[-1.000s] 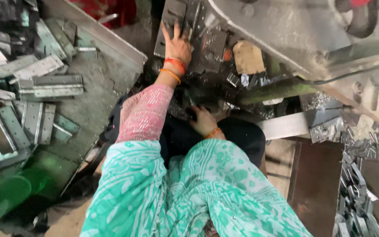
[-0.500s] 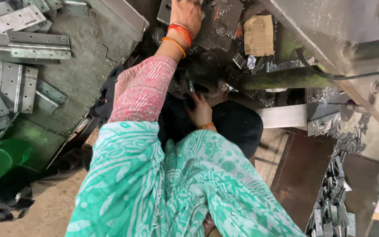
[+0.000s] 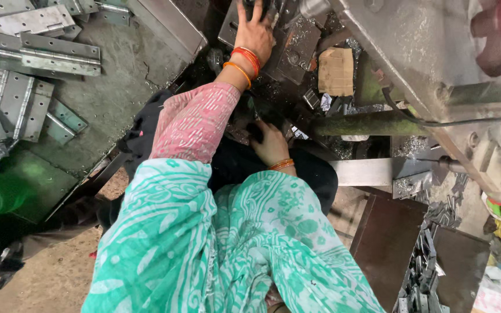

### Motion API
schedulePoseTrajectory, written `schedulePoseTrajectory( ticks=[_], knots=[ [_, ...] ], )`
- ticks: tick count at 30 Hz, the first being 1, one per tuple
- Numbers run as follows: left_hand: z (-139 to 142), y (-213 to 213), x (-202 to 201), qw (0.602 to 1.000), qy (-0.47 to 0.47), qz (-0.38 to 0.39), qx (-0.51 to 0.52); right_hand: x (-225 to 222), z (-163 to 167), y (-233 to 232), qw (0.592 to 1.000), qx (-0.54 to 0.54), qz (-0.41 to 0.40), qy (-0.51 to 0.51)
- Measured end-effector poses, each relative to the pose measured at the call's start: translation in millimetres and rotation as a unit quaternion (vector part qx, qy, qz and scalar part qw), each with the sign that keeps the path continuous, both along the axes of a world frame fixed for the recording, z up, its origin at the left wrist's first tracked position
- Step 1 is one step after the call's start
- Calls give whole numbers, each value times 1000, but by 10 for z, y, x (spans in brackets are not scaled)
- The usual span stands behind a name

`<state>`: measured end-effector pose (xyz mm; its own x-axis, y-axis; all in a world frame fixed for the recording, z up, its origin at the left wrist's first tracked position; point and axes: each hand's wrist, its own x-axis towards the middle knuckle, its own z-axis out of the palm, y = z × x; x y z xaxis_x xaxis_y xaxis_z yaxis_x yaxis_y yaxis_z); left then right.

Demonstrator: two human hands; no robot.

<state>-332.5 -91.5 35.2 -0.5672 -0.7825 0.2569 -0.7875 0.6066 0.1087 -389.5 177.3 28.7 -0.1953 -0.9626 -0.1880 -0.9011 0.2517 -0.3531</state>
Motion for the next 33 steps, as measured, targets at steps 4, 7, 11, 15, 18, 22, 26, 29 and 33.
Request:
schedulePoseTrajectory(
  ticks=[4, 7, 11, 15, 18, 22, 26, 29, 33],
  knots=[
    [-27, -59, -10, 1000, 15, 1, -6, 232, -543, 255, 996, -91, -10, -15],
    [-40, -76, -8, 999, -21, -15, 21, 281, -778, 357, 991, -121, -22, -60],
    [1, -68, 2, 1000, 22, -15, -2, 232, -692, 314, 997, -58, -33, -40],
    [63, -61, 38, 999, -23, -28, 9, 101, -344, 127, 998, -61, 6, -29],
    [100, 22, 114, 997, -61, -46, 1, -47, -46, -55, 997, -53, 24, -57],
    [117, 316, 334, 993, -94, -71, 7, -74, 214, -247, 999, 2, 26, -30],
    [27, 686, 612, 983, -141, -113, 43, 32, 337, -294, 999, 35, 9, -29],
    [-63, 807, 701, 991, -64, -109, -42, 73, 372, -293, 999, 40, 3, -33],
    [-69, 733, 660, 981, -48, -61, -176, 45, 349, -305, 999, 46, 0, 0]
  ],
)
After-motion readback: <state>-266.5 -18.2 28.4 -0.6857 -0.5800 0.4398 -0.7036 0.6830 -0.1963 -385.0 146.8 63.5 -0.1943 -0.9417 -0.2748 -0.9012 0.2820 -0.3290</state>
